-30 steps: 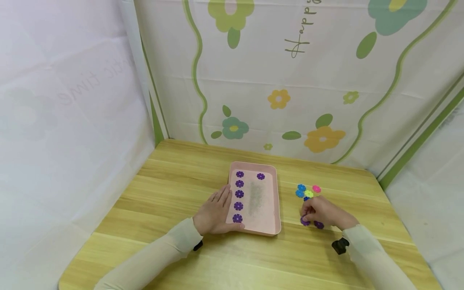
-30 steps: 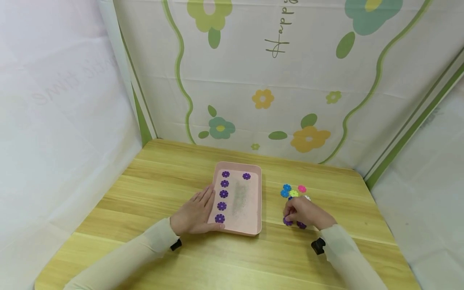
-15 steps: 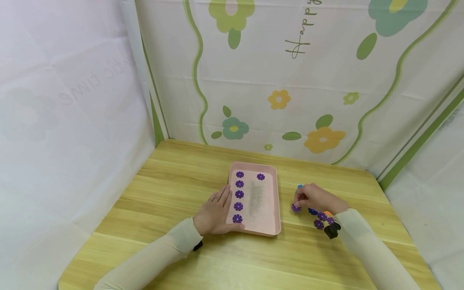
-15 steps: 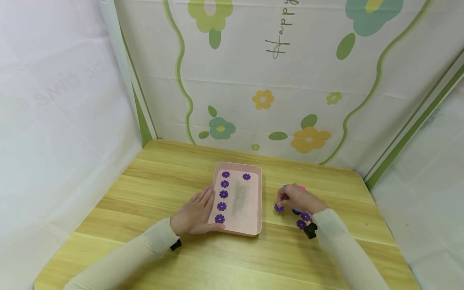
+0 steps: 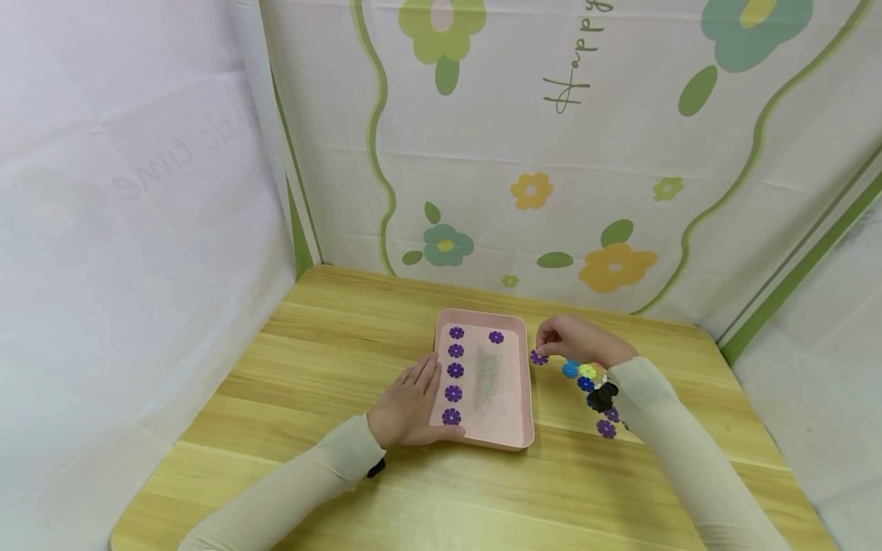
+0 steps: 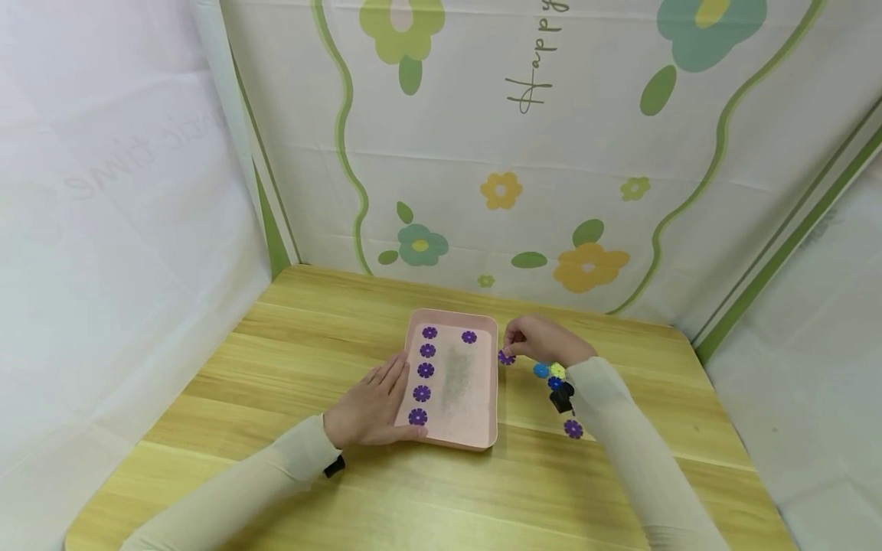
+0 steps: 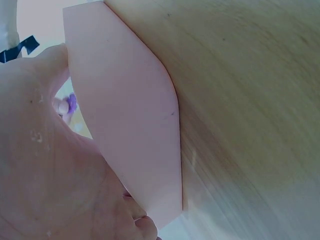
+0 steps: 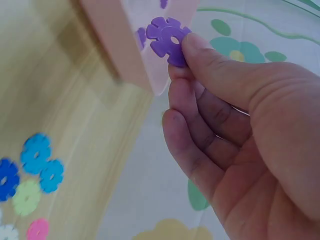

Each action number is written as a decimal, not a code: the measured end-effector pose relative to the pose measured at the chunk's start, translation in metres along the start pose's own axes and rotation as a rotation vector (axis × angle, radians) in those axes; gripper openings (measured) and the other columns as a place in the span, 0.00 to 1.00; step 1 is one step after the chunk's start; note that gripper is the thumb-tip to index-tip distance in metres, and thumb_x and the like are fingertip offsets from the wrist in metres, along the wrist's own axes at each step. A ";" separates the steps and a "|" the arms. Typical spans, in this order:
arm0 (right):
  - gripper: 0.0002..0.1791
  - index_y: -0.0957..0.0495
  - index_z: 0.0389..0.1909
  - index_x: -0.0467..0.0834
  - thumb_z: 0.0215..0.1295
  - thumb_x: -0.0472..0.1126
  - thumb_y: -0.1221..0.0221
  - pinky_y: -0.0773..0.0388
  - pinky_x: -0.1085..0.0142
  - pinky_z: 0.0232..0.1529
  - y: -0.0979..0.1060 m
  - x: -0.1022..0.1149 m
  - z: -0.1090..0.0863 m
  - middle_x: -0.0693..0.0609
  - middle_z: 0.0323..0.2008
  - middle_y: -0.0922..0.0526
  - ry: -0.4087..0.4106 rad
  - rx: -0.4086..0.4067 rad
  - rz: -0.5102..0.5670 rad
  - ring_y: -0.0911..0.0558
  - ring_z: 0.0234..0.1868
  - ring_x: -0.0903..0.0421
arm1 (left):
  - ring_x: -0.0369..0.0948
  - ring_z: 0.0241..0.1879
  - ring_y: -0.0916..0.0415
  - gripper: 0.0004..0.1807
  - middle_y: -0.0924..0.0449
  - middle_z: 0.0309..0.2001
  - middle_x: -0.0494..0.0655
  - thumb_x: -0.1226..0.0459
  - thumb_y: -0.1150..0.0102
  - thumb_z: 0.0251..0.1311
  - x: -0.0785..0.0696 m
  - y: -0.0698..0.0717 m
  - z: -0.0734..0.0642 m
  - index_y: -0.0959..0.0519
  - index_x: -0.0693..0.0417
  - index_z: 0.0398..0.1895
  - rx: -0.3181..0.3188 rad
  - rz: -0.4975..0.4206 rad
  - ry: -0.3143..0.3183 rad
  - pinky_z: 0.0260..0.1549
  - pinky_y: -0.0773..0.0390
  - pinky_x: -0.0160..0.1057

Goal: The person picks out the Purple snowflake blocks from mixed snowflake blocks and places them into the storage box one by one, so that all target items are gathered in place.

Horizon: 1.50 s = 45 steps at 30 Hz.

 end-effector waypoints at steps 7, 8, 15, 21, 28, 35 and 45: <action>0.08 0.15 0.34 0.45 0.76 0.39 0.37 0.25 0.65 0.34 -0.001 0.019 0.030 0.53 0.33 0.11 0.019 0.000 -0.049 0.23 0.29 0.60 | 0.56 0.85 0.50 0.67 0.52 0.85 0.63 0.20 0.58 0.62 0.000 -0.001 -0.001 0.47 0.67 0.83 -0.003 0.001 0.002 0.82 0.40 0.51; 0.08 0.15 0.34 0.44 0.76 0.39 0.37 0.25 0.65 0.34 -0.002 0.021 0.035 0.51 0.33 0.11 0.020 -0.003 -0.051 0.24 0.28 0.60 | 0.56 0.85 0.50 0.67 0.52 0.85 0.63 0.20 0.58 0.62 0.000 -0.001 -0.001 0.47 0.67 0.83 0.000 0.003 0.004 0.82 0.40 0.51; 0.07 0.15 0.35 0.41 0.74 0.39 0.35 0.26 0.66 0.33 -0.012 0.027 0.063 0.41 0.35 0.12 0.003 -0.035 -0.048 0.26 0.28 0.59 | 0.54 0.86 0.52 0.68 0.55 0.86 0.62 0.19 0.60 0.61 0.000 -0.001 -0.001 0.49 0.67 0.84 0.022 -0.003 0.016 0.83 0.42 0.50; 0.08 0.14 0.32 0.39 0.73 0.37 0.34 0.24 0.68 0.33 -0.025 0.024 0.076 0.45 0.32 0.12 -0.015 -0.031 -0.012 0.23 0.28 0.59 | 0.55 0.85 0.51 0.67 0.53 0.85 0.63 0.19 0.59 0.62 -0.001 0.000 -0.002 0.48 0.67 0.83 0.012 0.010 0.007 0.82 0.41 0.51; 0.09 0.13 0.31 0.39 0.72 0.36 0.34 0.25 0.68 0.32 -0.039 0.020 0.084 0.47 0.30 0.13 -0.054 -0.014 -0.020 0.23 0.29 0.59 | 0.54 0.85 0.51 0.67 0.52 0.85 0.63 0.20 0.57 0.62 -0.001 0.000 -0.003 0.47 0.67 0.83 0.004 0.005 0.009 0.82 0.41 0.51; 0.09 0.13 0.30 0.41 0.73 0.37 0.34 0.24 0.68 0.34 -0.046 0.018 0.087 0.50 0.31 0.11 -0.153 -0.004 -0.061 0.21 0.30 0.58 | 0.54 0.85 0.50 0.67 0.51 0.85 0.62 0.19 0.58 0.61 -0.002 -0.001 -0.002 0.47 0.67 0.83 0.002 0.016 0.007 0.82 0.40 0.51; 0.07 0.10 0.35 0.42 0.73 0.40 0.33 0.18 0.66 0.37 -0.041 0.022 0.085 0.50 0.34 0.10 -0.135 0.010 -0.121 0.18 0.32 0.58 | 0.54 0.85 0.50 0.67 0.52 0.85 0.62 0.19 0.59 0.61 -0.002 0.001 -0.003 0.47 0.67 0.83 0.012 0.027 0.012 0.82 0.40 0.50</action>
Point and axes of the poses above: each hand's wrist, its own z-axis towards the middle knuckle, its own y-axis out of the back of the hand, x = y × z, the point moved 1 cm from there along z, towards the middle knuckle
